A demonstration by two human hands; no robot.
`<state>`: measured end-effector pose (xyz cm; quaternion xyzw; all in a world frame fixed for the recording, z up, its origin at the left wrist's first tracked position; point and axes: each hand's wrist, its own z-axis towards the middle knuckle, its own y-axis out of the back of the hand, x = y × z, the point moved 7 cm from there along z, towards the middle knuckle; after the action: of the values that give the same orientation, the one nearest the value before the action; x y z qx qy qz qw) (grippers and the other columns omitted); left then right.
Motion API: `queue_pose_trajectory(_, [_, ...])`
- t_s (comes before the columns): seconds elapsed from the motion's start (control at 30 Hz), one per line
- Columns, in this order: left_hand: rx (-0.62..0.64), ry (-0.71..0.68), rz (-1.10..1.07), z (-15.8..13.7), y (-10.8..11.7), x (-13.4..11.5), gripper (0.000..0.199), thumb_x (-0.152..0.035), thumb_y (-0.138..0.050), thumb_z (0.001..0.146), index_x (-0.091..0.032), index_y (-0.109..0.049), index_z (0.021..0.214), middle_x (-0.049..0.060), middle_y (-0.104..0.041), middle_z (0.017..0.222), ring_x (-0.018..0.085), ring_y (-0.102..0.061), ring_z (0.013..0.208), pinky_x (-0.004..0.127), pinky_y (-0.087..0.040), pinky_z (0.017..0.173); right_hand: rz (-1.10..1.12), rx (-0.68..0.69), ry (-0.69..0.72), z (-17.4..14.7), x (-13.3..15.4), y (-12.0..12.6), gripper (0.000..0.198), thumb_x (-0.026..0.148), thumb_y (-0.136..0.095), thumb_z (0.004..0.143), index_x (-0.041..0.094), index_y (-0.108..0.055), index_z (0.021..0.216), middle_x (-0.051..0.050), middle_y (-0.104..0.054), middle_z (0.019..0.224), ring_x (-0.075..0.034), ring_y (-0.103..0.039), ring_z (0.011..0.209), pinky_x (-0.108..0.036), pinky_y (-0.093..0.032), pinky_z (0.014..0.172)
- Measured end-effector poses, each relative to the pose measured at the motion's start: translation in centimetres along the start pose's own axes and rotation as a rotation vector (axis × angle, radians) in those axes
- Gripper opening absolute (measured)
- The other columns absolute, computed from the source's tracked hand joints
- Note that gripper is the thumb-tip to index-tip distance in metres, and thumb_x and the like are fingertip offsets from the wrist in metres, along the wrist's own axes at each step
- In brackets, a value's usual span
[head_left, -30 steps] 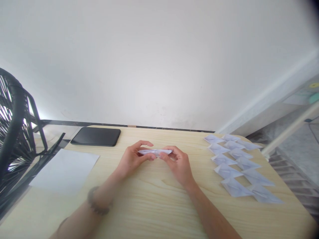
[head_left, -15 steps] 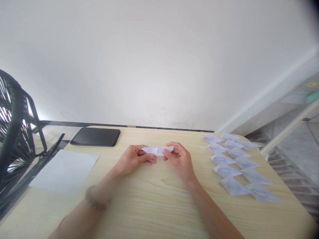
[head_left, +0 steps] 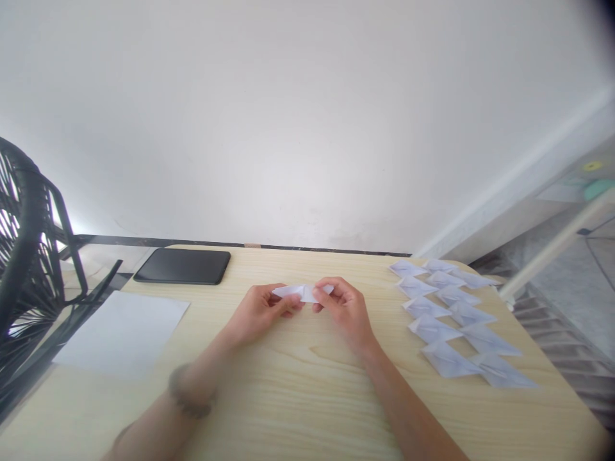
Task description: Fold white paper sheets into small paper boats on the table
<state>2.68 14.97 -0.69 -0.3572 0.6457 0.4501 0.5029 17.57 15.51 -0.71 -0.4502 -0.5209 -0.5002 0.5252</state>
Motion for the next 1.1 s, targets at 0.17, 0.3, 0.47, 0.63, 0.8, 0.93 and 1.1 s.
queue_pose_trajectory(0.17, [-0.126, -0.497, 0.306, -1.1, 0.1, -3.1, 0.033, -0.024, -0.062, 0.072, -0.022, -0.058, 0.105, 0.009, -0.053, 0.113, 0.020, -0.054, 0.099, 0.028, -0.051, 0.073, 0.002, -0.005, -0.048, 0.2, -0.2, 0.0, 0.018, 0.035, -0.057, 0.074, 0.017, -0.058, 0.080, 0.003, -0.058, 0.054, -0.011, -0.058, 0.050, -0.021, -0.045, 0.052])
queue_pose_trajectory(0.3, [-0.178, -0.699, 0.471, -1.7, 0.1, -3.9, 0.018, -0.013, -0.055, 0.077, -0.020, -0.064, 0.091, 0.007, -0.060, 0.098, 0.016, -0.056, 0.091, 0.030, -0.049, 0.078, -0.031, 0.043, -0.024, 0.0, 0.0, -0.4, 0.020, 0.035, -0.052, 0.078, 0.016, -0.059, 0.081, 0.000, -0.060, 0.060, -0.012, -0.060, 0.055, -0.023, -0.048, 0.057])
queue_pose_trajectory(0.47, [-0.279, -0.745, 0.509, -1.8, 0.7, -3.8, 0.020, -0.010, -0.057, 0.075, -0.018, -0.062, 0.093, 0.006, -0.063, 0.090, 0.016, -0.057, 0.088, 0.031, -0.049, 0.080, -0.223, 0.058, 0.308, -0.9, 2.2, -0.9, 0.018, 0.030, -0.050, 0.079, 0.019, -0.062, 0.086, -0.008, -0.059, 0.100, -0.017, -0.057, 0.091, -0.027, -0.050, 0.072])
queue_pose_trajectory(0.63, [-0.232, -0.788, 0.596, -1.9, 0.0, -4.0, 0.016, -0.010, -0.054, 0.077, -0.016, -0.058, 0.091, 0.003, -0.063, 0.085, 0.013, -0.057, 0.082, 0.039, -0.040, 0.094, -0.445, 0.078, 0.548, -2.0, 3.4, -1.9, 0.015, 0.020, -0.049, 0.081, 0.021, -0.059, 0.092, -0.004, -0.062, 0.088, -0.014, -0.058, 0.084, -0.027, -0.048, 0.077])
queue_pose_trajectory(0.8, [-0.207, -0.716, 0.700, -1.7, -0.5, -4.2, 0.010, -0.014, -0.048, 0.081, -0.015, -0.056, 0.088, 0.005, -0.061, 0.081, 0.016, -0.055, 0.085, 0.037, -0.044, 0.085, -0.594, 0.090, 0.584, -2.2, 3.3, -2.4, 0.018, 0.018, -0.045, 0.084, 0.020, -0.061, 0.092, -0.005, -0.063, 0.084, -0.015, -0.057, 0.079, -0.028, -0.046, 0.074])
queue_pose_trajectory(0.93, [-0.217, -0.645, 0.666, -1.5, -0.2, -4.0, 0.010, -0.018, -0.048, 0.082, -0.016, -0.058, 0.085, 0.006, -0.062, 0.080, 0.016, -0.056, 0.080, 0.029, -0.046, 0.074, -0.608, 0.068, 0.533, -1.9, 3.0, -2.0, 0.020, 0.023, -0.044, 0.084, 0.022, -0.064, 0.088, -0.004, -0.065, 0.080, -0.015, -0.059, 0.076, -0.028, -0.046, 0.072])
queue_pose_trajectory(1.1, [-0.148, -0.491, 0.597, -1.0, 0.3, -2.7, 0.020, -0.025, -0.046, 0.083, -0.019, -0.061, 0.096, 0.005, -0.065, 0.087, 0.015, -0.060, 0.077, 0.025, -0.046, 0.071, -0.554, -0.040, 0.443, -1.4, 2.2, -0.5, 0.018, 0.032, -0.050, 0.081, 0.023, -0.066, 0.084, -0.002, -0.068, 0.078, -0.016, -0.062, 0.070, -0.027, -0.047, 0.066])
